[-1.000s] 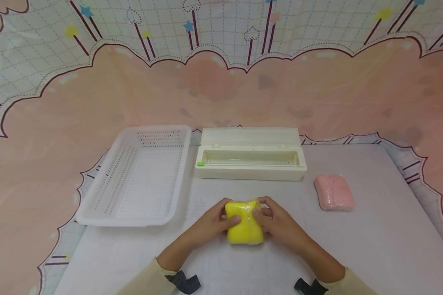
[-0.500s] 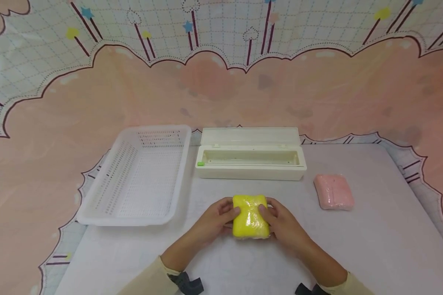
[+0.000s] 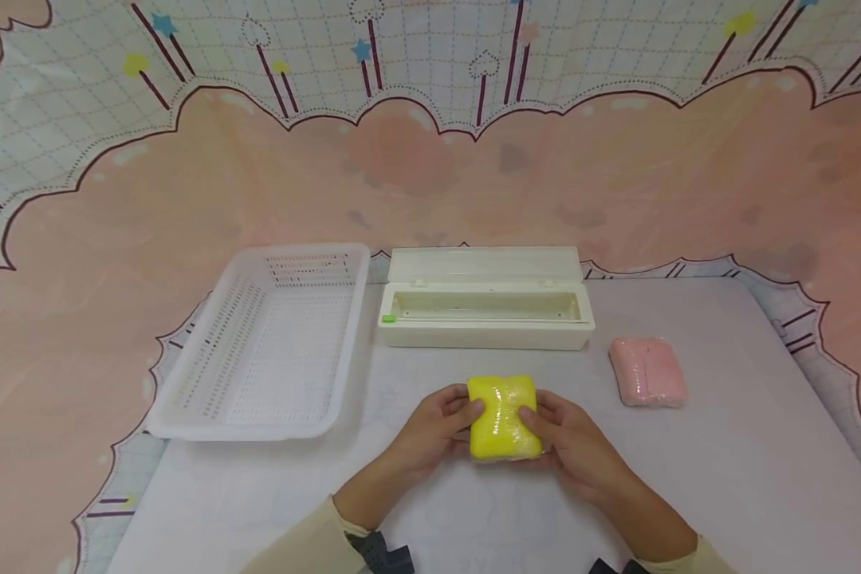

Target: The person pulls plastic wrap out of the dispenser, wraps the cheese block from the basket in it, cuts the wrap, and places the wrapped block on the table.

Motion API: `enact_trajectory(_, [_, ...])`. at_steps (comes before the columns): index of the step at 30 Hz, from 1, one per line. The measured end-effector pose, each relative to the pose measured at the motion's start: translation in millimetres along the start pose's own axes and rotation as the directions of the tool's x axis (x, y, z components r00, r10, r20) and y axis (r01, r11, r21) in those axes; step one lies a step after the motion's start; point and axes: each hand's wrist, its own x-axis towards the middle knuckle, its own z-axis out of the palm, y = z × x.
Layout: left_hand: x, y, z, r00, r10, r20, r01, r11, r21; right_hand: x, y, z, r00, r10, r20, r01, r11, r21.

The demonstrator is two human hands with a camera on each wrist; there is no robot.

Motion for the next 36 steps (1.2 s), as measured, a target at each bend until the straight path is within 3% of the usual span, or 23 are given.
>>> enact_trajectory(7, [16.9, -4.4, 15.7, 1.000, -0.007, -0.002, 0.007, 1.000, -0.026, -3.9, -6.5, -8.7, 0.989, 0.008, -0.147, -0.017, 0.998, -0.061])
enact_trajectory(12, [33.1, -9.0, 29.2, 0.999, 0.033, -0.011, -0.034, 0.997, -0.065, -4.0, -13.1, -22.1, 0.962, 0.029, -0.271, -0.075, 0.984, -0.160])
enact_trajectory(15, [43.6, -11.6, 40.4, 0.997, 0.058, -0.056, -0.062, 0.996, -0.065, -3.8, -14.5, -33.4, 0.942, 0.041, -0.334, -0.125, 0.964, -0.235])
enact_trajectory(18, [53.4, -14.3, 53.8, 0.989, 0.090, -0.118, -0.091, 0.996, -0.008, -4.6, -14.2, -43.5, 0.929, 0.022, -0.370, -0.138, 0.947, -0.290])
enact_trajectory(21, [62.8, -17.6, 66.7, 0.976, 0.136, -0.171, -0.114, 0.984, 0.135, -7.2, -12.2, -51.0, 0.928, -0.030, -0.372, -0.112, 0.929, -0.354])
enact_trajectory(23, [68.2, -18.5, 73.7, 0.966, 0.176, -0.187, -0.124, 0.958, 0.259, -9.1, -10.8, -54.3, 0.926, -0.068, -0.372, -0.098, 0.907, -0.409])
enact_trajectory(27, [76.5, -20.6, 81.3, 0.959, 0.219, -0.180, -0.114, 0.881, 0.460, -10.8, -8.8, -57.2, 0.924, -0.112, -0.366, -0.080, 0.878, -0.473])
enact_trajectory(33, [83.2, -24.2, 84.4, 0.970, 0.212, -0.123, -0.093, 0.783, 0.615, -9.0, -10.6, -56.4, 0.923, -0.098, -0.372, -0.130, 0.831, -0.541])
enact_trajectory(36, [84.6, -25.6, 84.8, 0.970, 0.219, -0.103, -0.099, 0.746, 0.658, -8.7, -11.3, -57.3, 0.923, -0.089, -0.375, -0.150, 0.812, -0.564])
